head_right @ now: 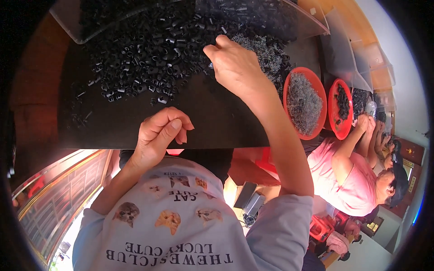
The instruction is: The person empties plastic parts from a container onto the table and assembles cord locks by inserting springs into plastic components by hand.
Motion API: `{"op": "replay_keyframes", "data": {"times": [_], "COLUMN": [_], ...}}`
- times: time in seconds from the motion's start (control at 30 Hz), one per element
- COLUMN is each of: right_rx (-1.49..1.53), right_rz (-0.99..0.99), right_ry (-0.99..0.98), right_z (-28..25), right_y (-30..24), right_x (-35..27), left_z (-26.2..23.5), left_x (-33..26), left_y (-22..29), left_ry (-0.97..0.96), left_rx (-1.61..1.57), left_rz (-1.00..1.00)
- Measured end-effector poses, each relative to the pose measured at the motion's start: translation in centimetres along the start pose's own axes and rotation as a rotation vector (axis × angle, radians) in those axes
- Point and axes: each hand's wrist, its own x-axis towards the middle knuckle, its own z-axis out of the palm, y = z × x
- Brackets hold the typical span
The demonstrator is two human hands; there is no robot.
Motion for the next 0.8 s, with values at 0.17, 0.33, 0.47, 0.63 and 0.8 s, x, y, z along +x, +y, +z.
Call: {"op": "replay_keyframes", "data": {"times": [0.17,0.33,0.47,0.63,0.8], "right_rx": [-0.124,0.042,0.193,0.274,0.202], "right_rz": [-0.035,-0.085,-0.085,-0.094,-0.163], "right_ry": [0.109,0.120,0.185,0.211,0.095], "right_z": [0.3,-0.7,-0.1,0.6,1.1], "right_y": [-0.6,-1.5,-2.8,-4.2,-4.9], "right_x": [-0.5,-2.4,-2.4,-0.5,0.7], "left_z": [0.1,-0.4,-0.3,-0.2,-0.1], "left_x": [-0.1,-0.2,-0.1,-0.3,-0.3], "left_y": [-0.3,-0.4,0.0,-0.2,0.0], "left_ry": [0.013,-0.033,-0.037,-0.019,-0.001], "left_rx": [-0.022,0.009,0.044,0.008,0.003], "left_rz": [0.010,-0.016,-0.018,-0.031,-0.048]}}
